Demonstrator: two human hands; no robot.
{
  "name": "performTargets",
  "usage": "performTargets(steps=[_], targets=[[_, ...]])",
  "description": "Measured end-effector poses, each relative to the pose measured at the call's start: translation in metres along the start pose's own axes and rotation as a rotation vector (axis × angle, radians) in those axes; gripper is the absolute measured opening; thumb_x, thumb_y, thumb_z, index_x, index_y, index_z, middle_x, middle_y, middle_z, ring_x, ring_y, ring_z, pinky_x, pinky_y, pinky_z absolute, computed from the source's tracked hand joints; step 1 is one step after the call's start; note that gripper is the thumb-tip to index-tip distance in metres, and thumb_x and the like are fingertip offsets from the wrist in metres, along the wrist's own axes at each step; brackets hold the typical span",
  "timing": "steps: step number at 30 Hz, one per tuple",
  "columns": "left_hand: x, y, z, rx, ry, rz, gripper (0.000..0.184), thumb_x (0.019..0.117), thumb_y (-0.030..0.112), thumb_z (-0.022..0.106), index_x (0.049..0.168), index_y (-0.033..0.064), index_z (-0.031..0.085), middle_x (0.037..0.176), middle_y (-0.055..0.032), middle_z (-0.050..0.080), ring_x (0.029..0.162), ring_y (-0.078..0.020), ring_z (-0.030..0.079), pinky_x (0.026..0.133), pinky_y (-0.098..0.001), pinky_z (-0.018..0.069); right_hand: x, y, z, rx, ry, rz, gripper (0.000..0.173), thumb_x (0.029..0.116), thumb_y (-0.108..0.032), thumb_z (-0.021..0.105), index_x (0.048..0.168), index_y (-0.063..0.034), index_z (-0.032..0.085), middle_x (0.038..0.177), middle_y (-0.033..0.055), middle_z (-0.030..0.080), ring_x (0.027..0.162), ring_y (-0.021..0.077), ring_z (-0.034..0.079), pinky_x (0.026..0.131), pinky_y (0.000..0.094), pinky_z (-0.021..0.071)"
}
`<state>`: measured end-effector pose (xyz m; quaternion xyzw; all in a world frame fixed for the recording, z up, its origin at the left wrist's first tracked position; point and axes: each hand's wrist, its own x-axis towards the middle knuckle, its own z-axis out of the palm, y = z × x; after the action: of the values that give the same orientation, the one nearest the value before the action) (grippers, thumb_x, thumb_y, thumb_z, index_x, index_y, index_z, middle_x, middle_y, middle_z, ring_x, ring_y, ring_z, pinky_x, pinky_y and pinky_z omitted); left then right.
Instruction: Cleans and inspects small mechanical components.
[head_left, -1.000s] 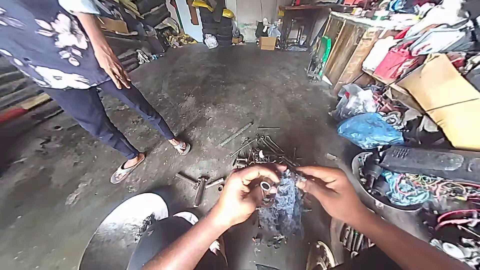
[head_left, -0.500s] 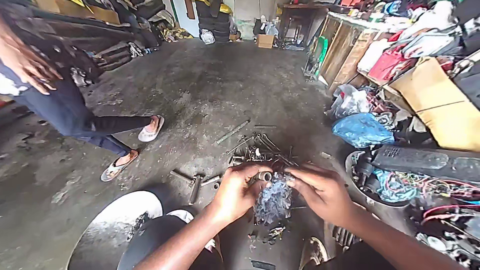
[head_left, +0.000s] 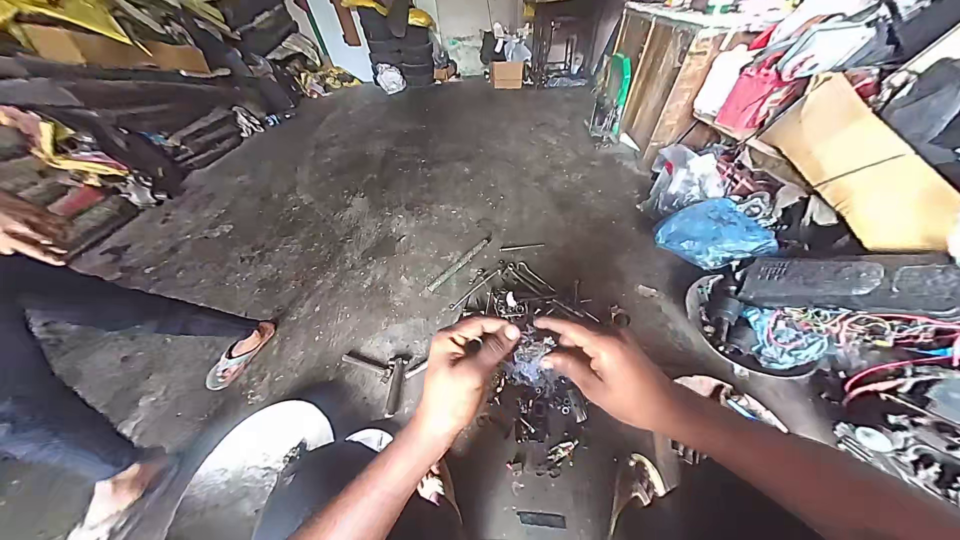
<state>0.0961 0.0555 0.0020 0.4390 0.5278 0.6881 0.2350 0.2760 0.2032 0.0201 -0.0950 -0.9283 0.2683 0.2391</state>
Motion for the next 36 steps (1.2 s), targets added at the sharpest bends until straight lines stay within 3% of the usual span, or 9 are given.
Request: performTargets(steps=[5, 8, 11, 16, 19, 23, 27, 31, 36], targets=[[0.009, -0.004, -0.017, 0.053, -0.004, 0.019, 0.016, 0.0989, 0.017, 0.066, 0.101, 0.0042, 0.075, 0.088, -0.0009, 0.071, 0.065, -0.0063, 0.06, 0.058, -0.0231, 0.0508, -0.001, 0.006, -0.004, 0.124, -0.048, 0.07, 0.034, 0.1014, -0.032, 0.063, 0.124, -0.0079, 0.072, 0.094, 0.0013, 0.076, 0.08, 0.0049, 0.07, 0.077, 0.0255, 0.0598], [0.004, -0.006, -0.01, 0.122, -0.185, 0.047, 0.033, 0.0968, 0.027, 0.071, 0.12, 0.0038, 0.074, 0.109, -0.0044, 0.074, 0.092, -0.011, 0.069, 0.08, -0.0277, 0.0586, 0.001, 0.004, -0.006, 0.236, -0.089, 0.132, 0.045, 0.1015, -0.029, 0.065, 0.14, -0.0068, 0.06, 0.091, 0.001, 0.075, 0.078, 0.0061, 0.071, 0.077, 0.0274, 0.0609], [-0.001, -0.009, 0.002, 0.128, -0.267, 0.076, 0.043, 0.0887, 0.026, 0.081, 0.126, 0.0053, 0.073, 0.12, -0.005, 0.072, 0.109, -0.0131, 0.066, 0.097, -0.0308, 0.0553, 0.004, -0.002, -0.006, 0.264, -0.141, 0.139, 0.047, 0.1052, -0.026, 0.058, 0.146, -0.0042, 0.053, 0.096, 0.0007, 0.074, 0.082, 0.0047, 0.07, 0.081, 0.0255, 0.0602], [0.001, -0.009, 0.001, 0.161, -0.189, -0.016, 0.019, 0.089, 0.012, 0.079, 0.106, 0.0038, 0.076, 0.098, -0.0028, 0.075, 0.085, -0.0089, 0.069, 0.078, -0.0267, 0.0591, 0.008, 0.0, -0.007, 0.33, -0.207, 0.12, 0.047, 0.1025, -0.029, 0.064, 0.143, -0.0046, 0.056, 0.1, 0.0016, 0.073, 0.085, 0.0048, 0.069, 0.081, 0.0243, 0.0592], [0.004, -0.01, -0.005, 0.221, -0.183, -0.003, 0.016, 0.0903, 0.017, 0.079, 0.102, 0.006, 0.076, 0.095, -0.0005, 0.074, 0.083, -0.0078, 0.068, 0.077, -0.0259, 0.0583, 0.008, 0.004, -0.008, 0.323, -0.199, 0.205, 0.043, 0.0848, -0.031, 0.084, 0.115, -0.0082, 0.063, 0.097, 0.0017, 0.065, 0.082, 0.0065, 0.063, 0.075, 0.0235, 0.0551], [0.005, -0.011, -0.01, 0.264, -0.145, 0.022, 0.014, 0.0914, 0.016, 0.077, 0.101, 0.0066, 0.076, 0.094, -0.0002, 0.074, 0.083, -0.0077, 0.068, 0.076, -0.0254, 0.0585, 0.005, 0.01, -0.013, 0.374, -0.182, 0.222, 0.021, 0.0962, -0.028, 0.072, 0.102, -0.0075, 0.069, 0.087, -0.0004, 0.068, 0.073, 0.004, 0.063, 0.068, 0.0217, 0.0538], [0.011, -0.006, -0.018, 0.103, -0.037, -0.051, 0.012, 0.0932, 0.01, 0.072, 0.103, 0.0036, 0.075, 0.089, -0.0038, 0.073, 0.071, -0.0095, 0.065, 0.063, -0.0254, 0.0551, 0.008, 0.021, -0.018, 0.417, -0.233, 0.246, 0.028, 0.1076, -0.024, 0.049, 0.101, -0.0076, 0.071, 0.079, -0.003, 0.066, 0.063, 0.003, 0.057, 0.057, 0.0205, 0.0493], [0.01, -0.005, -0.016, -0.037, -0.046, -0.162, 0.014, 0.0941, 0.008, 0.07, 0.106, 0.0012, 0.074, 0.088, -0.0055, 0.071, 0.062, -0.0088, 0.059, 0.053, -0.0236, 0.0504, 0.015, 0.024, -0.015, 0.602, -0.045, 0.278, 0.017, 0.0914, -0.023, 0.076, 0.098, -0.0075, 0.073, 0.083, -0.0013, 0.069, 0.07, 0.0053, 0.06, 0.062, 0.0226, 0.0509], [0.005, -0.014, 0.005, 0.065, -0.152, 0.01, 0.016, 0.0918, 0.004, 0.072, 0.107, 0.0006, 0.075, 0.098, -0.005, 0.074, 0.085, -0.0103, 0.069, 0.078, -0.0277, 0.0591, 0.021, 0.005, 0.0, 0.69, 0.084, 0.11, 0.022, 0.0846, -0.007, 0.082, 0.104, -0.0009, 0.075, 0.095, 0.0058, 0.074, 0.083, 0.0112, 0.069, 0.074, 0.0267, 0.0598]])
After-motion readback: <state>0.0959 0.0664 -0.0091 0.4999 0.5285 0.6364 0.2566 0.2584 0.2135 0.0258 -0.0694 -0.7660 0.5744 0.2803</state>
